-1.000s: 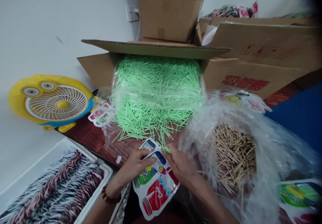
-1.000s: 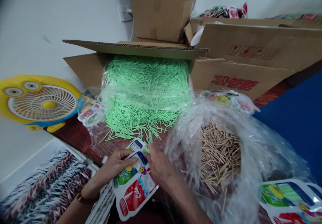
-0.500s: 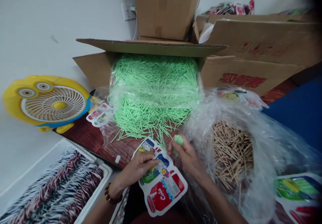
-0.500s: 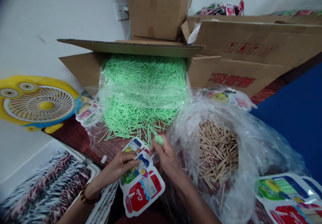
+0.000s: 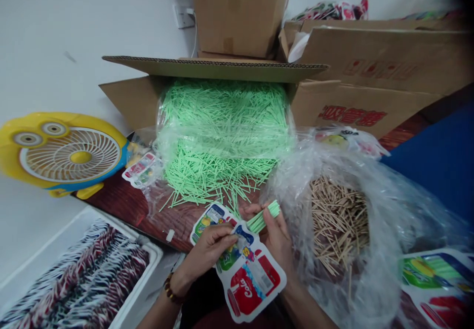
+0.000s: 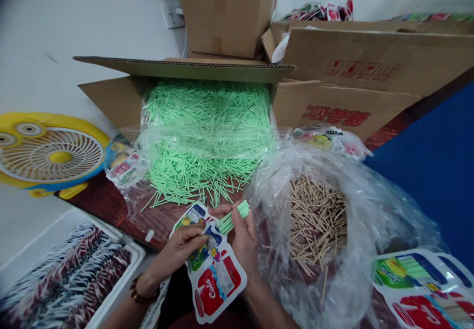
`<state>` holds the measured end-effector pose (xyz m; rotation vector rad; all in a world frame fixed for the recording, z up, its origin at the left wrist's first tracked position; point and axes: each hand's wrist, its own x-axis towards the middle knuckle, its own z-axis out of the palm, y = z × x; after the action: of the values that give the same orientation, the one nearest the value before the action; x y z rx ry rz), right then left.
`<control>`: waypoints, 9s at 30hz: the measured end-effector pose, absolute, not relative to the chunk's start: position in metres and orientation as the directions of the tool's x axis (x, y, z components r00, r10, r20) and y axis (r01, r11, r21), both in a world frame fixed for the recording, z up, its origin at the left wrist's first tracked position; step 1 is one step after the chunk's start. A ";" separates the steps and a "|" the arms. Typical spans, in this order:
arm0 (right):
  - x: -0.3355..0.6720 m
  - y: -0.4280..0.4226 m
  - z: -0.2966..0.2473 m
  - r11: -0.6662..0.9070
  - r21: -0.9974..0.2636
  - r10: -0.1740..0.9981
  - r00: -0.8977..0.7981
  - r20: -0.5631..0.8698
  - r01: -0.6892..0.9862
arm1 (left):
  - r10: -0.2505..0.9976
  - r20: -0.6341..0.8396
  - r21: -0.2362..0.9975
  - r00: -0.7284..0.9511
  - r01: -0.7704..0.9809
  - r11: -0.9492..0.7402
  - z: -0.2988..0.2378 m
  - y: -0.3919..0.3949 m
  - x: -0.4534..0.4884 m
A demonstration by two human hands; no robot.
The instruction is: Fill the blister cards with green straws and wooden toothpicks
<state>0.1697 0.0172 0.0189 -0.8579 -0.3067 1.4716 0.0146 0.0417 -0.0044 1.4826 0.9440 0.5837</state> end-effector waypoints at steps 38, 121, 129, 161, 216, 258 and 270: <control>0.278 0.012 0.046 0.148 -0.759 0.981 -0.193 0.031 0.634 | 0.857 -0.109 0.973 0.504 -0.121 0.195 0.009 0.056 0.063; 0.394 -0.029 -0.061 -0.071 -0.389 0.989 0.015 -0.144 0.918 | 0.447 -0.282 0.836 0.849 0.446 -0.320 -0.034 0.041 0.156; 0.402 -0.036 -0.073 -0.168 -0.700 0.985 0.150 -0.088 0.694 | 0.473 -0.272 0.844 0.838 0.444 -0.301 -0.039 0.040 0.155; 0.355 -0.036 -0.088 -0.075 -0.972 0.887 0.460 0.037 0.223 | 0.555 -0.330 0.936 0.764 0.340 0.087 -0.013 0.036 0.145; 0.272 -0.025 0.009 0.113 -0.699 0.764 0.512 -0.393 -0.706 | 0.494 -0.469 0.821 0.732 0.155 0.549 0.007 0.035 0.137; 0.297 -0.045 -0.015 -0.102 -0.958 0.956 0.240 -0.170 -0.269 | 0.664 -0.350 0.885 0.660 0.000 0.465 -0.001 0.044 0.135; 0.291 -0.049 -0.018 -0.079 -0.941 0.951 0.257 -0.169 -0.330 | 0.685 -0.328 0.925 0.650 0.072 0.374 0.002 0.043 0.136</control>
<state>0.2909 -0.0489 -0.0182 -1.1801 -0.7044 1.2208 0.1358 0.0430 0.0020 1.1395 0.7972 0.4507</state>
